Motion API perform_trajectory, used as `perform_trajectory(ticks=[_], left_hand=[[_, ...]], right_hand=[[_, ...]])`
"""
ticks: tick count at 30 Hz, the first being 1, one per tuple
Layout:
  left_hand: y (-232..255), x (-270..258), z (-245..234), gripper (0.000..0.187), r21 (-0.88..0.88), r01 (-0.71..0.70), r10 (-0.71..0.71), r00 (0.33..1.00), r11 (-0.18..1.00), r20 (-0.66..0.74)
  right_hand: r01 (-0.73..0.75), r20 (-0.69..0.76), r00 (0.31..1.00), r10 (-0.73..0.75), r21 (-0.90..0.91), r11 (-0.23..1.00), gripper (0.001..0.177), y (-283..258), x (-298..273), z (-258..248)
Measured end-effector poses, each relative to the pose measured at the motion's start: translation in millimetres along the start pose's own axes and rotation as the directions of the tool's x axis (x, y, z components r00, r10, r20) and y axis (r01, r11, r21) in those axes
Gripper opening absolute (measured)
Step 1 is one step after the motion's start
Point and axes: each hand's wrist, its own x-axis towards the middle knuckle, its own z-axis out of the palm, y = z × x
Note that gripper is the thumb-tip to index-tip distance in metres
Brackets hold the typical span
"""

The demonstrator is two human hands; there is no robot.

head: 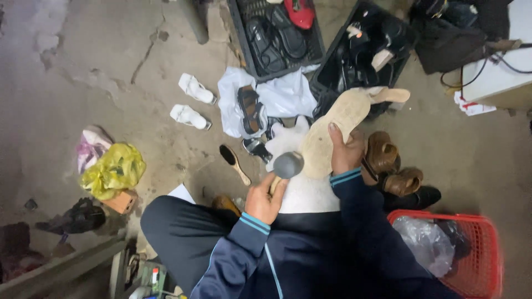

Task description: Repairing a sandal by hammering the sole to ensure it is properly attached

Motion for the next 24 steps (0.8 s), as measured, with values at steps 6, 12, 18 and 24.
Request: perform_trajectory(ticks=[6,12,18,24], left_hand=[[14.6,-8.9,0.1,0.009,-0.142,-0.068,0.052,0.992,0.987,-0.117],[25.2,-4.3,-8.2,0.036,-0.068,-0.048,0.048,0.999,0.997,-0.007],[-28.8,-5.0,12.6,0.038,0.078,0.056,-0.066,0.990,0.995,0.126],[-16.5,5.6,-3.6,0.041,0.017,0.052,-0.054,0.978,0.999,0.200]], right_hand=[[-0.010,0.020,1.000,0.009,0.068,0.998,0.066,0.9,1.4,-2.4],[0.045,-0.061,0.997,-0.040,0.091,0.995,0.030,9.9,11.7,2.4],[-0.146,0.000,0.989,0.146,0.095,0.985,0.038,-21.3,0.2,-5.6],[-0.465,0.403,0.830,0.387,0.114,0.878,0.042,-33.1,22.2,-32.2]])
